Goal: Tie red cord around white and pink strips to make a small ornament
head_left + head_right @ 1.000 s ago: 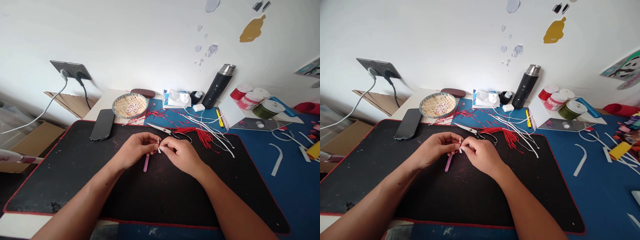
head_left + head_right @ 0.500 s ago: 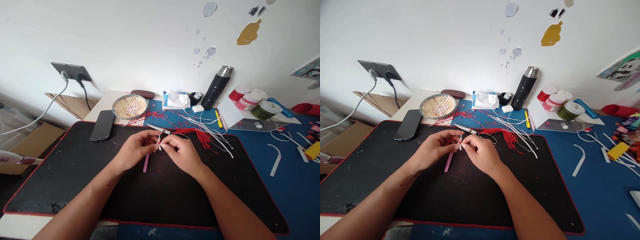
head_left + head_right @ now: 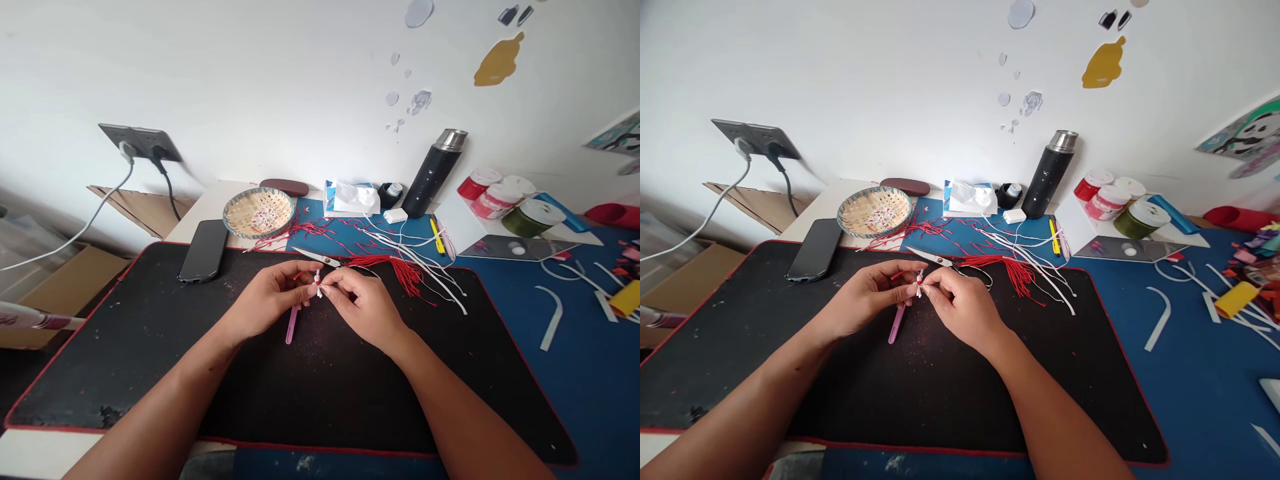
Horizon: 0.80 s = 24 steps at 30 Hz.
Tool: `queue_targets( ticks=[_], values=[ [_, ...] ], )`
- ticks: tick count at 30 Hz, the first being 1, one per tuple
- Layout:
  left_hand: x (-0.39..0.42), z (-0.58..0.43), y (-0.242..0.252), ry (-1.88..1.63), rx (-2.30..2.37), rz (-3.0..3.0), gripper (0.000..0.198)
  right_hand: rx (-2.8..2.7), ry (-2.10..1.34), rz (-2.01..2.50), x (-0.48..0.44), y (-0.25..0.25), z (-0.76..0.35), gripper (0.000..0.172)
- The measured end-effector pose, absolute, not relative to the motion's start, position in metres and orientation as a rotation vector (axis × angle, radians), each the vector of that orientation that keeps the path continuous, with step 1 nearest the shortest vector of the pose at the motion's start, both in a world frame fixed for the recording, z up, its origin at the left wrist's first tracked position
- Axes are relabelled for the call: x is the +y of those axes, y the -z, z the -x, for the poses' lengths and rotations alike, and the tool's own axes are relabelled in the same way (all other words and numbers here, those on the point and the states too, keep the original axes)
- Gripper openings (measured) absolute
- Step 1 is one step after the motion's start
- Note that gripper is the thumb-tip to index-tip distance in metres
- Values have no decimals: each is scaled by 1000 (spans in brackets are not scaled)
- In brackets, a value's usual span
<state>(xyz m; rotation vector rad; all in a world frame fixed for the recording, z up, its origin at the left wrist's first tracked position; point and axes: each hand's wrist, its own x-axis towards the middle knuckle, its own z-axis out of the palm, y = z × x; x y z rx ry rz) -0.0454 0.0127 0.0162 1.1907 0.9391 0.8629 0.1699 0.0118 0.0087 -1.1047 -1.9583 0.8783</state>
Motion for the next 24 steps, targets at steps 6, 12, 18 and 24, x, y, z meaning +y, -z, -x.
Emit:
queue_targets(
  ticks=[6, 12, 18, 24],
  values=[
    [13, 45, -19, -857, 900, -1143, 51, -1966, -841, 1108, 11, -6, -169, 8],
    [14, 47, -20, -855, 892, -1157, 50, -1958, -845, 1121, 12, -4, -170, 8],
    [14, 48, -19, -865, 896, -1160, 44, -1978, -812, 1136, 11, -5, -170, 8],
    [13, 45, -17, -895, 916, -1119, 47, -2001, -795, 1149, 11, -5, -169, 9]
  ],
)
